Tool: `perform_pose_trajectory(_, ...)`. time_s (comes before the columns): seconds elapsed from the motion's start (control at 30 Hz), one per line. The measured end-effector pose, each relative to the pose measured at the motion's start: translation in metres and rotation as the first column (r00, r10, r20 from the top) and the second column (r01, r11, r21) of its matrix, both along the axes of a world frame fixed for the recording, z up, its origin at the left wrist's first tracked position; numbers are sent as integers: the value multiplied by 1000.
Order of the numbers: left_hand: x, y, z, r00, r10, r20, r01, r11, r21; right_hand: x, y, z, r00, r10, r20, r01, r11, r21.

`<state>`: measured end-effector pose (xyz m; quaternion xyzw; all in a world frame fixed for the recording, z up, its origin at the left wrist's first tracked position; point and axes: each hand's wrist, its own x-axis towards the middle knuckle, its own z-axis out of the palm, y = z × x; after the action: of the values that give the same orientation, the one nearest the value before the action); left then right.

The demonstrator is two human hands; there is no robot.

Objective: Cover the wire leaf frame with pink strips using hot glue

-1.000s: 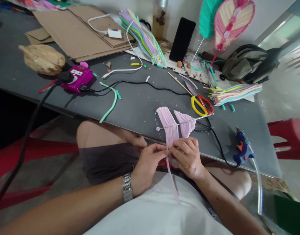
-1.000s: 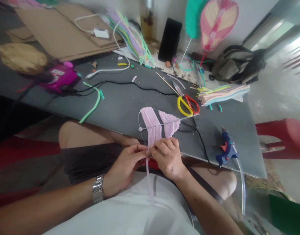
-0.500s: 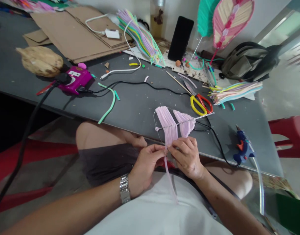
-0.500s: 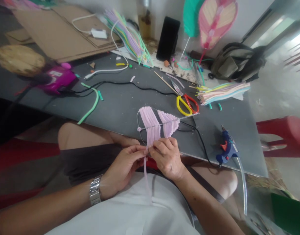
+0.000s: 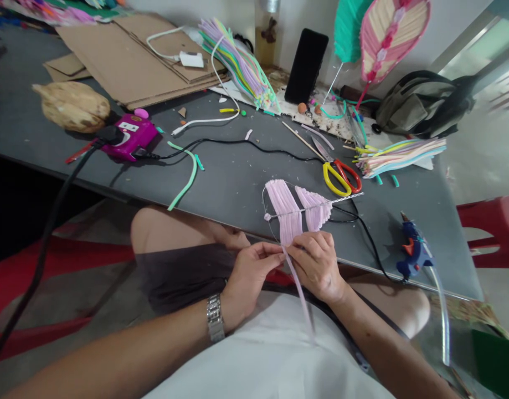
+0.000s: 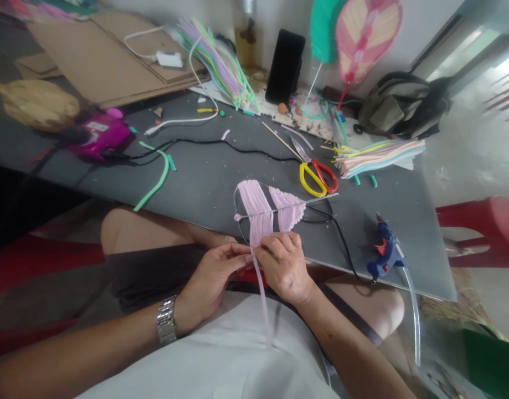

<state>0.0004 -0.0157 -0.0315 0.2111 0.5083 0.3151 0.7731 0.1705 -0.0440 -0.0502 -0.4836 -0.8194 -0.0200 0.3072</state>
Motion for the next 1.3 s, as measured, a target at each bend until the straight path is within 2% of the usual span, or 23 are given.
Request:
perform_pose_trajectory(0.13,1,0,-2,999,6,-37,-4,999,53,0,1,2,1000,17,-9,-18,1000,-16)
perform_pose_trajectory(0.33,2,-2,4,999,19,-49,-14,995,97,-3,4,11,1000,11,6,-11,999,-41)
perform_pose_trajectory(0.7,1,2,1,999,52,13,-52,999,-2,-2,8,12,995,-29,-91,21,995,-95)
perform_pose_trajectory(0.87,2,4,0,999,29,-14,-29,999,14,0,12,14,992,-42,-122,24,989,-145)
perform_pose_trajectory(1.3,9,8,1,996,67,-64,-58,990,125,-1,31,24,965,-59,-257,-16,960,-279)
